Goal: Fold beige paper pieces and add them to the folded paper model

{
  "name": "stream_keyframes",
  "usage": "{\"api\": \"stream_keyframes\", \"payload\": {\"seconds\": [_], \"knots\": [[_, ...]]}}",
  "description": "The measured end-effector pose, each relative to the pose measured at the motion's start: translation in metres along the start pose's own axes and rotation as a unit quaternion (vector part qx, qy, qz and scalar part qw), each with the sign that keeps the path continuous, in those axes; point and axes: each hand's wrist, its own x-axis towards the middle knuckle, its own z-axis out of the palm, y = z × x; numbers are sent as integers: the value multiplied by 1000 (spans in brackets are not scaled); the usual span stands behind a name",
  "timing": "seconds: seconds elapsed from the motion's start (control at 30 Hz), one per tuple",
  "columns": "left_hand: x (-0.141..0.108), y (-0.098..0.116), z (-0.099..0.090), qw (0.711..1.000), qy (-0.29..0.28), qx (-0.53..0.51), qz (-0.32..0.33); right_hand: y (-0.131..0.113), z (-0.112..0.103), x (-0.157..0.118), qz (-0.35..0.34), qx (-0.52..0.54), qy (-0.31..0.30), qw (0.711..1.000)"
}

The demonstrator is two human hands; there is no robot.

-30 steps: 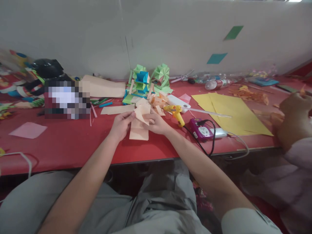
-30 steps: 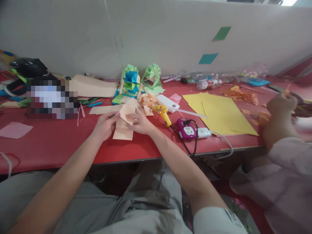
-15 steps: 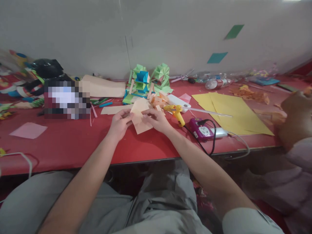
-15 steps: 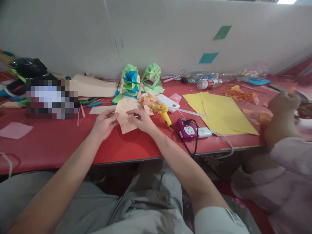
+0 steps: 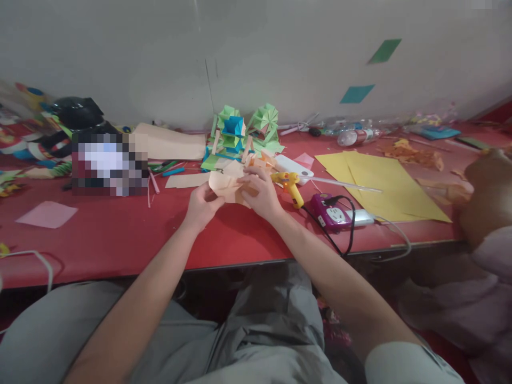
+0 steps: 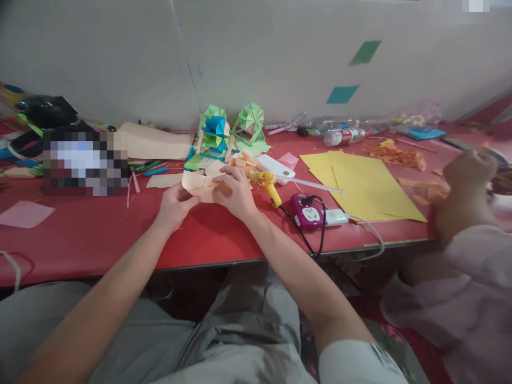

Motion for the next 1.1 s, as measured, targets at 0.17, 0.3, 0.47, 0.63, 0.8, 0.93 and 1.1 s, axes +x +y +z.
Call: {"api": "stream_keyframes", "payload": {"seconds": [0.17,0.3,0.47,0.63,0.8,0.93,1.1], "knots": [[3,0,2,990,117,63,40,-16,-4,0,-47,-84,98,990],[6,-4,0,978,178,80,77,-21,-1,-3,-56,-71,19,996],[2,-7,4,985,111,72,109,-20,6,-4,89,41,-97,990],[-8,3,12,987,-9,83,134,-15,8,0,143,61,-80,985],[-10,12,13,996,-86,-20,21,-9,8,1,114,30,-63,991],[-7,8,13,996,-30,-65,-45,-4,10,-2,36,-10,-55,998],[-4,2,12,990,6,-104,-97,-2,11,-3,5,-20,-57,998]]}}
